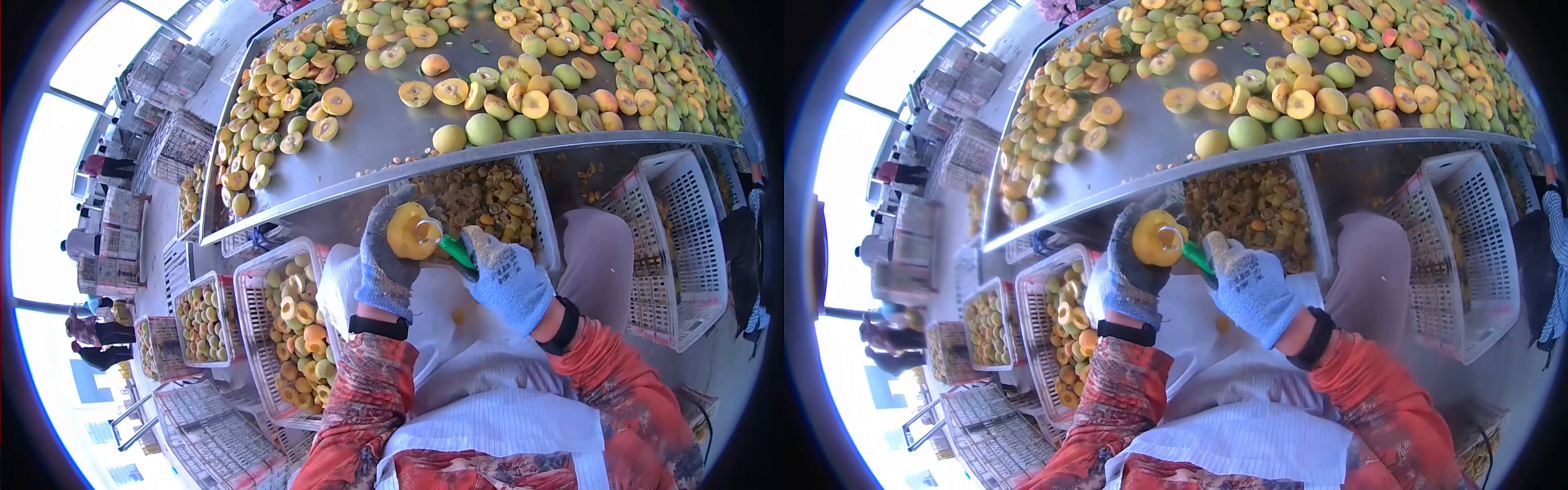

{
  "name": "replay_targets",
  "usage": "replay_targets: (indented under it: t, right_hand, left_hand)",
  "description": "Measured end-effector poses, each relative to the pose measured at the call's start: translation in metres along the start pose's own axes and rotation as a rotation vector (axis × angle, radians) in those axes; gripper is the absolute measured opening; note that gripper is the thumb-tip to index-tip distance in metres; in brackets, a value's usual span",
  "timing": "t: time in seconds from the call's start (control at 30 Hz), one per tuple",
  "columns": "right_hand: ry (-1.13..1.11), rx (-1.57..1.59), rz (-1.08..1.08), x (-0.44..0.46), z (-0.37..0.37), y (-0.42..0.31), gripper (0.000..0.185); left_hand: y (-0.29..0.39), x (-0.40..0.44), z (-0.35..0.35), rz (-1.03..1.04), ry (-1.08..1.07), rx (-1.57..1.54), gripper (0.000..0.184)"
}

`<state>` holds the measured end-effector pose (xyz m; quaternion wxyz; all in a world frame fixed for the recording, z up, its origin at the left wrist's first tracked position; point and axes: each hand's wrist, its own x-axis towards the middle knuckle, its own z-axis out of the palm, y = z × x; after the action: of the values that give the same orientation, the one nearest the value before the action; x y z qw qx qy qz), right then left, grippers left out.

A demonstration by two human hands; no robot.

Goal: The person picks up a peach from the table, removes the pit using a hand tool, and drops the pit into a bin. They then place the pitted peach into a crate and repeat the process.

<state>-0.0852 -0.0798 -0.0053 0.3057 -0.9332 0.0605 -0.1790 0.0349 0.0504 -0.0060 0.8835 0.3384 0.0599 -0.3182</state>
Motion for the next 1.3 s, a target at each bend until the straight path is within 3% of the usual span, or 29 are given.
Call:
replay_targets:
  t: [0.07, 0.3, 0.47, 0.6, 0.77, 0.9, 1.07, 1.13, 1.17, 1.23, 1.27, 1.3]
  right_hand:
    - [-0.091, -0.118, -0.083, -0.001, 0.002, -0.009, 0.032]
    - [-0.054, -0.306, -0.165, 0.000, 0.002, -0.013, 0.038]
    - [-0.034, -0.143, -0.143, -0.007, 0.005, -0.018, 0.036]
    - [0.044, 0.014, -0.073, -0.005, 0.003, -0.021, 0.035]
    - [0.099, -0.172, -0.181, -0.006, -0.008, -0.023, 0.038]
    - [0.027, -0.304, -0.274, -0.010, -0.013, -0.026, 0.039]
    - [-0.198, 0.008, -0.171, -0.016, -0.005, -0.033, 0.042]
    - [-0.224, 0.141, -0.069, -0.010, -0.001, -0.031, 0.042]
    - [-0.247, 0.274, 0.033, -0.005, -0.001, -0.028, 0.042]
    - [-0.174, 0.332, 0.088, 0.002, -0.010, -0.009, 0.042]
    - [-0.109, 0.389, 0.140, 0.005, -0.014, 0.004, 0.042]
    - [-0.092, 0.400, 0.151, 0.005, -0.016, 0.016, 0.042]
  left_hand:
    - [-0.003, 0.001, 0.002, 0.034, -0.016, 0.007, 0.035]
    - [0.002, -0.011, 0.019, 0.025, -0.028, 0.042, 0.035]
    - [0.001, -0.016, 0.018, 0.100, 0.027, 0.109, 0.035]
    - [0.002, -0.012, 0.029, 0.067, 0.007, -0.019, 0.036]
    - [0.002, -0.011, 0.029, 0.050, 0.009, 0.046, 0.040]
    - [0.003, -0.018, 0.029, -0.017, 0.020, -0.048, 0.031]
    - [0.007, -0.025, 0.023, -0.007, 0.036, -0.004, 0.033]
    - [0.005, -0.017, -0.002, 0.173, 0.064, 0.321, 0.035]
    - [0.034, -0.027, -0.004, -0.014, -0.045, 0.075, 0.035]
    - [0.067, -0.041, -0.031, 0.175, 0.109, 0.168, 0.036]
    - [0.083, -0.056, -0.054, 0.405, 0.176, 0.703, 0.030]
    - [0.107, -0.061, -0.107, 0.430, 0.399, 0.692, 0.023]
